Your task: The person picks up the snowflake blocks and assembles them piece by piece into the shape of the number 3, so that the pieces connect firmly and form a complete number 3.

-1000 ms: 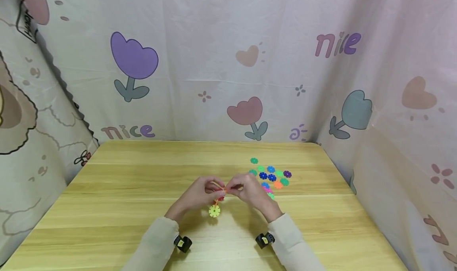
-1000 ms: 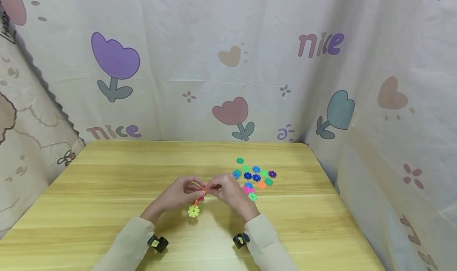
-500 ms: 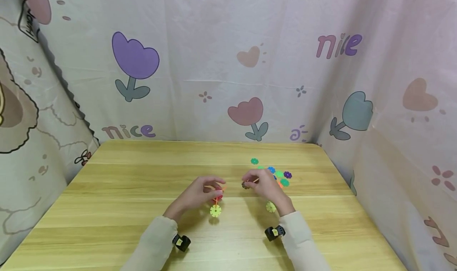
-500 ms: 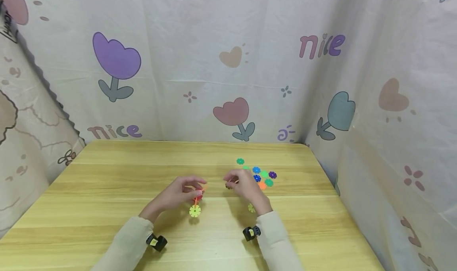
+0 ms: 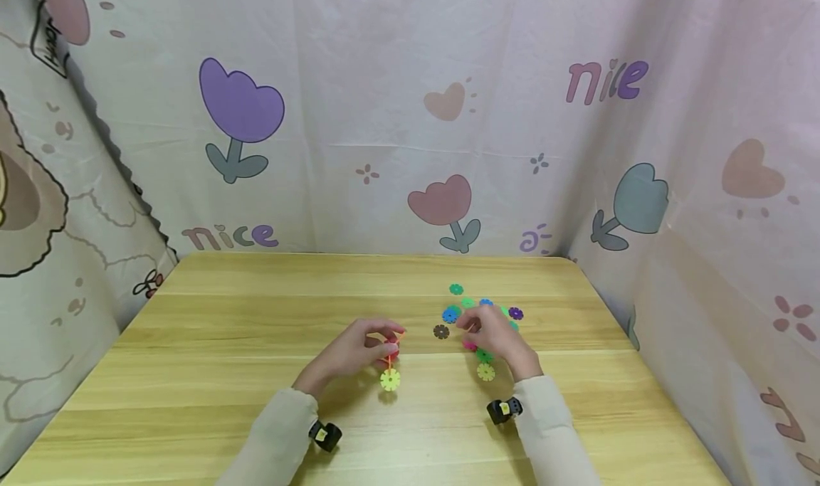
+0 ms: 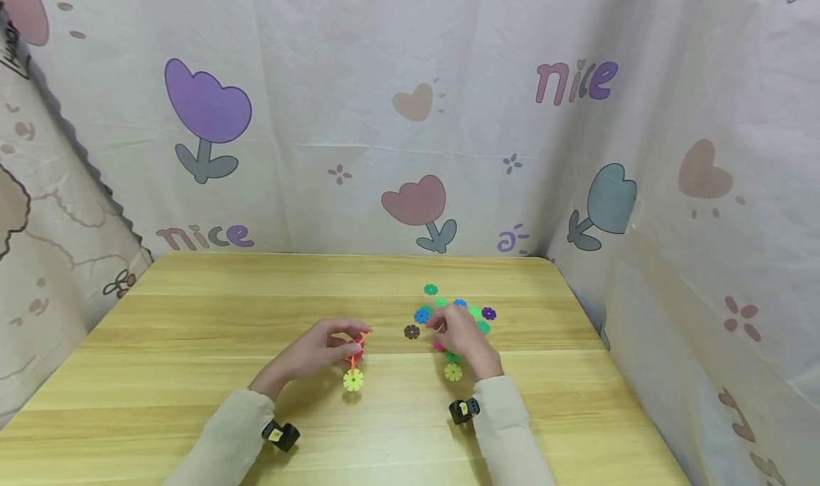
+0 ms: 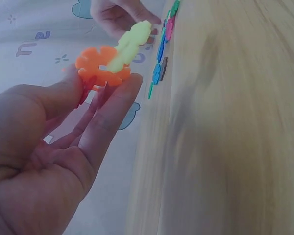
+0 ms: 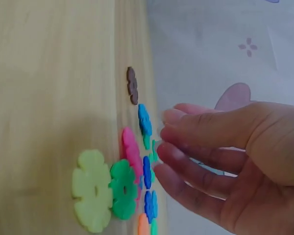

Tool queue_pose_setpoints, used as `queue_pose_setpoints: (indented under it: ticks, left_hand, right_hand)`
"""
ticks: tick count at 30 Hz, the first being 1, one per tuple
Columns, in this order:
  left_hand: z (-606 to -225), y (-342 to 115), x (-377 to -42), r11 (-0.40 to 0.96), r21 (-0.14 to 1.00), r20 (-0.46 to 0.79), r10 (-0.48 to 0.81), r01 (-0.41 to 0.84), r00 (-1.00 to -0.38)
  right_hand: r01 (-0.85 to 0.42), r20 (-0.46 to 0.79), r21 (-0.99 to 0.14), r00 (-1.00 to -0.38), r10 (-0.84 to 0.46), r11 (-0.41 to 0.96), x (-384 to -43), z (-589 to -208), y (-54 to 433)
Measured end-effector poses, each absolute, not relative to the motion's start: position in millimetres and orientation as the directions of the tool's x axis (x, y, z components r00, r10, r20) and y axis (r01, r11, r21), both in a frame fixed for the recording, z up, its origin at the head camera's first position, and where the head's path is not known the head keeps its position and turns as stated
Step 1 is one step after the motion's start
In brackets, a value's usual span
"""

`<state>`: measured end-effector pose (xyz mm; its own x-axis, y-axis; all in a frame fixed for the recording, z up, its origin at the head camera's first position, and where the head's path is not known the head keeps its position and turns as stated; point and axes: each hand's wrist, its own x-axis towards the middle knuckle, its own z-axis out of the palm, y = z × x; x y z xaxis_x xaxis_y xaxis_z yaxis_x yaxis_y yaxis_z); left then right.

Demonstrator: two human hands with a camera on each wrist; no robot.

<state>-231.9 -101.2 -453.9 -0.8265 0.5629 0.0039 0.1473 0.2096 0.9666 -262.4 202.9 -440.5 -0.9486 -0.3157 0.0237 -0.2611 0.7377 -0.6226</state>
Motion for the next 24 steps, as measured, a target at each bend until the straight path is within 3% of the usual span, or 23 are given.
queue_pose_setpoints:
  ticks: [11, 24]
  left_hand:
    - [-453.8, -102.4, -231.9, 0.212, 0.964, 0.011, 0.563, 0.157, -0.826]
    - [-453.8, -100.8, -229.9, 0.209, 0.966, 0.016, 0.544, 0.154, -0.839]
  right_hand:
    - [-0.226, -0.027, -0.526, -0.959, -0.282, 0.82, -262.5, -445.2, 204.7]
    - [-0.231, -0.016, -0.517, -0.96, -0.279, 0.824, -261.9, -451.2, 206.7]
